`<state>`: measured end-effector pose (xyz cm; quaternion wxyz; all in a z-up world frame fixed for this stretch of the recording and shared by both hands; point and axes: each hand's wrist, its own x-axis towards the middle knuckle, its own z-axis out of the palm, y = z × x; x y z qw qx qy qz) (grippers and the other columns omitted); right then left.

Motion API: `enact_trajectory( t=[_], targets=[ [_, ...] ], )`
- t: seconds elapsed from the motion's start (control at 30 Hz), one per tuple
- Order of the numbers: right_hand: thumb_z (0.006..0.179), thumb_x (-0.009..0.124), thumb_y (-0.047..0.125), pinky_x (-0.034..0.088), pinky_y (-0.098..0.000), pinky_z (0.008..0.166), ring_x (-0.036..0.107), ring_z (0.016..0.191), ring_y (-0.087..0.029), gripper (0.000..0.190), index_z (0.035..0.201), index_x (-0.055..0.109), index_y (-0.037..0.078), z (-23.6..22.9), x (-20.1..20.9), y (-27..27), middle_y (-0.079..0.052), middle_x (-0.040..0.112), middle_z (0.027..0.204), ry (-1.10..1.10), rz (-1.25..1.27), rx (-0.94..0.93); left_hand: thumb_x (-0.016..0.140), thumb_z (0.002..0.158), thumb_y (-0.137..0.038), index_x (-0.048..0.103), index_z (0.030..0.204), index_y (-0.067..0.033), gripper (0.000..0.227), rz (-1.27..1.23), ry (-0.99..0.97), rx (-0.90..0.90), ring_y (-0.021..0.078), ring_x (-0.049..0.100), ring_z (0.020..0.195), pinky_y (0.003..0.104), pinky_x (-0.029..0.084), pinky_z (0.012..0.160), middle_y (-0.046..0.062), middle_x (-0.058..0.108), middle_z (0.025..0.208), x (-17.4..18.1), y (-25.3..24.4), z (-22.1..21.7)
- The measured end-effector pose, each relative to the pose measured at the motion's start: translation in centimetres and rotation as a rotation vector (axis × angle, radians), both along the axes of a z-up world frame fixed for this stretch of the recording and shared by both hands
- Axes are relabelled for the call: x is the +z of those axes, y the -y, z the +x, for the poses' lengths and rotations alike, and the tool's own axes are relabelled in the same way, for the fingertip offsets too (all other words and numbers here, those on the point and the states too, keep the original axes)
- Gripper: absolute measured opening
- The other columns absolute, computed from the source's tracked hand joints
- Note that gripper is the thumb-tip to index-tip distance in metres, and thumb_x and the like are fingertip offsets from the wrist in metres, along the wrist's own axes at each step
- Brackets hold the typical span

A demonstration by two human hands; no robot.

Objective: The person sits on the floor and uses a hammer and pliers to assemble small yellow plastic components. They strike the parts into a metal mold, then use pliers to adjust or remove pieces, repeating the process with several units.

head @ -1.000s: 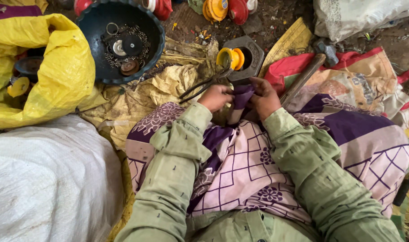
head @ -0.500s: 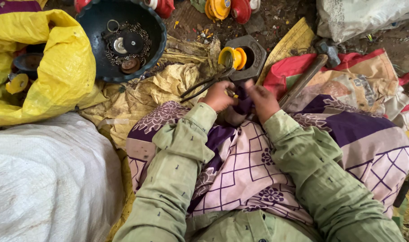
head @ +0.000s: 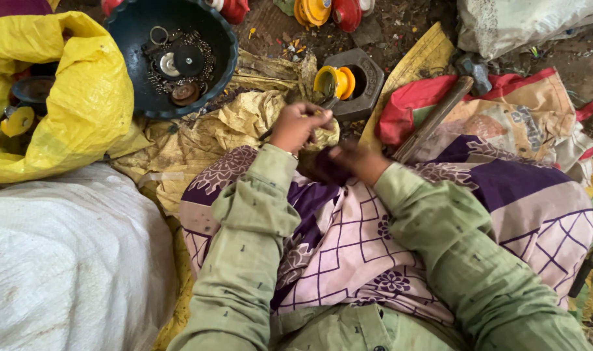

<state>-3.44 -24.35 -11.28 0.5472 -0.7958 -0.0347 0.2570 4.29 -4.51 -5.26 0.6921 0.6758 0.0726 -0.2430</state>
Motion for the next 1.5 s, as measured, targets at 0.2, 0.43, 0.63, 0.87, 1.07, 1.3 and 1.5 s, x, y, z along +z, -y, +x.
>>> enact_trajectory(
  t=[0.2, 0.43, 0.63, 0.87, 1.07, 1.3, 1.5],
  targets=[
    [0.100, 0.048, 0.055, 0.056, -0.0460, 0.074, 0.071, 0.077, -0.035, 0.055, 0.127, 0.064, 0.010, -4.7, 4.1, -2.4, -0.021, 0.072, 0.093, 0.175, -0.253, 0.525, 0.079, 0.091, -0.027, 0.065, 0.092, -0.0064, 0.025, -0.049, -0.055, 0.125, 0.0071, 0.054, 0.048, 0.024, 0.037, 0.042, 0.005, 0.074, 0.075, 0.6, -0.7, 0.2],
    [0.102, 0.037, 0.061, 0.053, -0.0504, 0.086, 0.070, 0.088, -0.042, 0.066, 0.104, 0.072, 0.005, -3.3, 0.0, -1.3, -0.026, 0.072, 0.091, 0.015, -0.442, 0.534, 0.062, 0.097, -0.028, 0.073, 0.101, -0.0097, 0.022, -0.123, -0.113, 0.074, 0.0105, 0.063, 0.055, 0.027, 0.045, 0.047, 0.004, 0.076, 0.081, -3.4, -1.0, 1.1],
    [0.098, 0.039, 0.068, 0.052, -0.0448, 0.091, 0.072, 0.095, -0.039, 0.075, 0.104, 0.075, 0.003, -4.6, -0.4, -1.3, -0.025, 0.074, 0.101, -0.007, -0.331, 0.404, 0.063, 0.095, -0.013, 0.068, 0.107, -0.0079, 0.014, -0.168, -0.118, 0.318, 0.0178, 0.065, 0.059, 0.031, 0.049, 0.052, 0.007, 0.076, 0.087, -6.2, -2.2, -0.2],
    [0.095, 0.029, 0.076, 0.051, -0.0427, 0.098, 0.069, 0.108, -0.036, 0.089, 0.117, 0.068, -0.002, -5.4, -2.0, -1.2, -0.021, 0.075, 0.112, -0.009, -0.077, 0.489, 0.061, 0.098, -0.008, 0.063, 0.108, -0.0006, 0.013, -0.567, -0.065, 0.419, 0.0226, 0.069, 0.067, 0.035, 0.054, 0.057, 0.013, 0.072, 0.089, -1.3, -0.4, -3.1],
    [0.106, 0.034, 0.070, 0.048, -0.0448, 0.100, 0.067, 0.105, -0.039, 0.080, 0.114, 0.069, -0.001, -5.4, -5.8, -2.7, -0.027, 0.071, 0.109, 0.012, -0.268, 0.551, 0.066, 0.098, -0.016, 0.067, 0.111, -0.0037, 0.017, -0.575, -0.114, 0.281, 0.0151, 0.056, 0.056, 0.028, 0.039, 0.043, 0.008, 0.069, 0.083, 1.0, -1.1, -5.0],
    [0.089, 0.068, 0.006, 0.056, -0.0441, 0.066, 0.072, 0.073, -0.032, 0.008, 0.092, 0.075, 0.007, -2.2, -6.5, 0.4, -0.017, 0.074, 0.084, 0.424, -0.601, -0.232, 0.066, 0.089, -0.015, 0.070, 0.102, -0.0058, 0.017, -0.575, -0.214, 0.538, 0.0194, 0.061, 0.060, 0.033, 0.046, 0.048, 0.006, 0.067, 0.080, -2.8, -4.0, -1.5],
    [0.082, 0.076, 0.015, 0.060, -0.0403, 0.076, 0.075, 0.082, -0.030, 0.024, 0.105, 0.078, 0.012, 3.3, -4.8, 6.1, -0.016, 0.076, 0.095, 0.514, -0.474, -0.221, 0.068, 0.093, -0.020, 0.072, 0.102, -0.0043, 0.019, -0.660, -0.121, 0.454, 0.0193, 0.068, 0.070, 0.031, 0.047, 0.054, 0.007, 0.072, 0.087, 0.1, -2.9, 1.1]
  ],
)
